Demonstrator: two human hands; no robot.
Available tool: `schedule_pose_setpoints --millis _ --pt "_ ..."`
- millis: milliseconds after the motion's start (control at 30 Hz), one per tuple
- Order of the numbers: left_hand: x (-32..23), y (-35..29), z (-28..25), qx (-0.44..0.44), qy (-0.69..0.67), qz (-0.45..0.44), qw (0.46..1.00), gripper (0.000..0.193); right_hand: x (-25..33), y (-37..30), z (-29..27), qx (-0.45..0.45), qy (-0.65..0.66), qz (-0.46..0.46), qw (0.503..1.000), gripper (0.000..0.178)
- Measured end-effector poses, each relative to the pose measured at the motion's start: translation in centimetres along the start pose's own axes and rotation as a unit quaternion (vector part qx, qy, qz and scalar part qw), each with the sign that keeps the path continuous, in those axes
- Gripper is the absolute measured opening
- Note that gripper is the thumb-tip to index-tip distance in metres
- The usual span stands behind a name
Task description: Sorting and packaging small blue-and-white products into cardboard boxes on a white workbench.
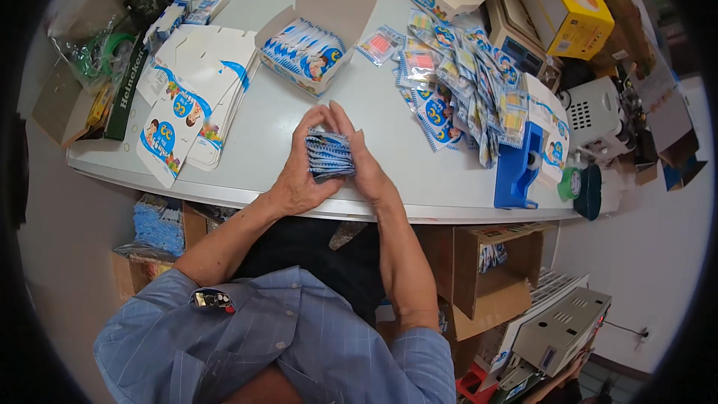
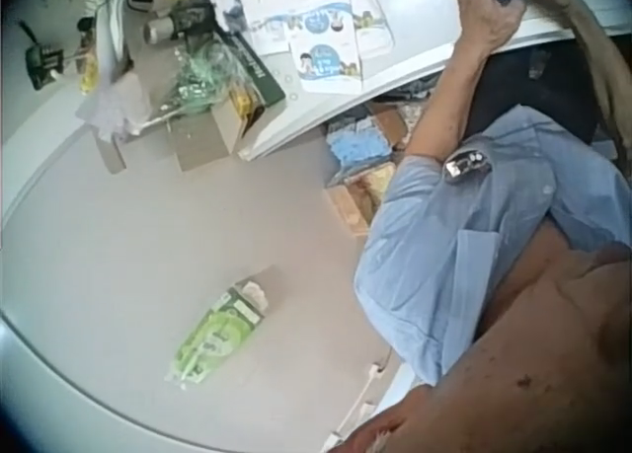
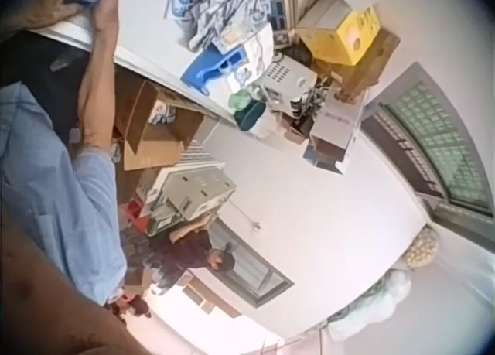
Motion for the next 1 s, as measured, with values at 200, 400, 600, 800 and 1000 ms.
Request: schedule_pose_setpoints --millis 200,400,600,800,1000 --pt "1.4 -0.8 0.1 0.05 -0.015 -0.157 0.986 0.07 4.9 3.6 -3.2 0.011 -0.341 -0.073 0.937 0.074" --pt "1.5 -0.7 0.1 0.04 -0.045 -0.157 0.986 0.068 12.2 10.6 -7.8 -0.048 -0.823 -0.279 0.493 0.077" --pt "0.9 -0.2 0.1 0.036 -0.064 -0.174 0.982 0.066 11.7 12.0 -11.6 -0.031 -0.831 -0.25 0.496 0.063" --pt "1.2 -0.2 -0.3 0.054 -0.019 -0.127 0.99 0.074 11.0 11.8 -11.0 -0.053 -0.783 -0.332 0.523 0.046" --pt "0.5 0.1 -0.2 0.051 0.001 -0.115 0.992 0.072 11.9 10.8 -11.9 -0.183 -0.7 -0.291 0.626 0.036"
Point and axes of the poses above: each hand's wrist, its own y-axis towards the middle knuckle, its own z-axis out of the palm, x = y × z, the point moved 3 cm from there along y, towards the middle knuckle, and after that the axes turned 15 degrees about -x, right-handed, at the moved point
